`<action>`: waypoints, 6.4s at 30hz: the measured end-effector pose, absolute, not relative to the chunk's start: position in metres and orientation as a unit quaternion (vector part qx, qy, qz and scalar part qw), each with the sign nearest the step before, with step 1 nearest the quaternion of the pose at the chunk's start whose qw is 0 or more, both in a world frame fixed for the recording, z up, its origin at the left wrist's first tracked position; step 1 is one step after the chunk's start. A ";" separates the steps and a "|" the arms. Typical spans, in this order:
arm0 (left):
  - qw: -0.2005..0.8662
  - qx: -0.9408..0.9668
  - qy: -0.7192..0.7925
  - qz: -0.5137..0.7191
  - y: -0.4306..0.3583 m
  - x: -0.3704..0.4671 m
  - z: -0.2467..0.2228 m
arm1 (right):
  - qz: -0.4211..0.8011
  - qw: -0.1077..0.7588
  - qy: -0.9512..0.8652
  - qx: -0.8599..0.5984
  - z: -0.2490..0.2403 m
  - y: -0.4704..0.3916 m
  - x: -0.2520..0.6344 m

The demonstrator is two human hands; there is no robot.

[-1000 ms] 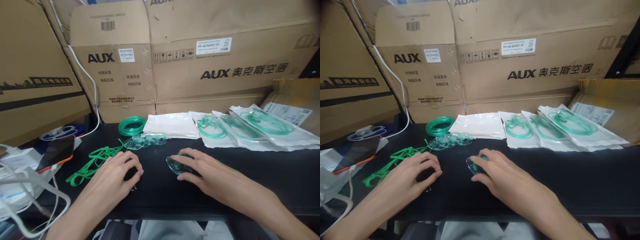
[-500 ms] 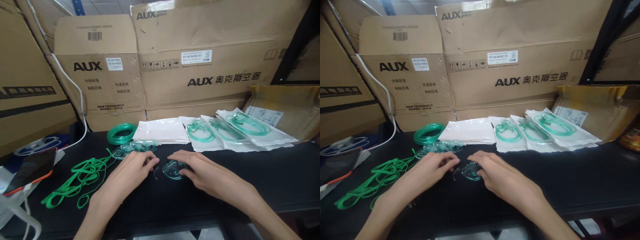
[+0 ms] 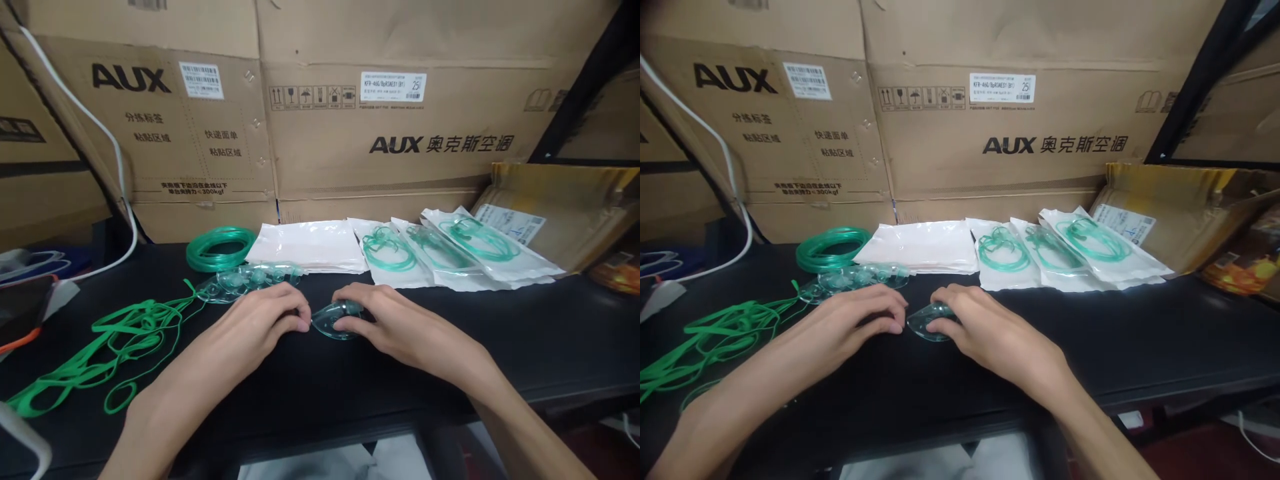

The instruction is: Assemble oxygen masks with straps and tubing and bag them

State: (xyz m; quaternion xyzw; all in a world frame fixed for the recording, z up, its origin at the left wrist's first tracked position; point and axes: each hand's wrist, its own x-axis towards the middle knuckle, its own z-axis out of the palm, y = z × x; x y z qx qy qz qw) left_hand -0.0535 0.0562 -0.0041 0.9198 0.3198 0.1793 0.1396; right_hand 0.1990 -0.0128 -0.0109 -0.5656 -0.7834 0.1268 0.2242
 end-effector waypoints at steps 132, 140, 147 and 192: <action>0.313 0.723 0.295 0.541 0.025 -0.018 0.014 | 0.442 0.592 -0.570 -0.360 0.017 -0.021 0.164; 0.353 0.722 0.278 0.525 0.026 -0.020 0.018 | 0.537 0.573 -0.537 -0.307 0.023 -0.022 0.167; 0.394 0.714 0.262 0.517 0.022 -0.020 0.021 | 0.476 0.597 -0.561 -0.320 0.021 -0.023 0.168; 0.515 0.693 0.249 0.438 0.027 -0.028 0.014 | 0.586 0.613 -0.489 -0.205 0.023 -0.027 0.161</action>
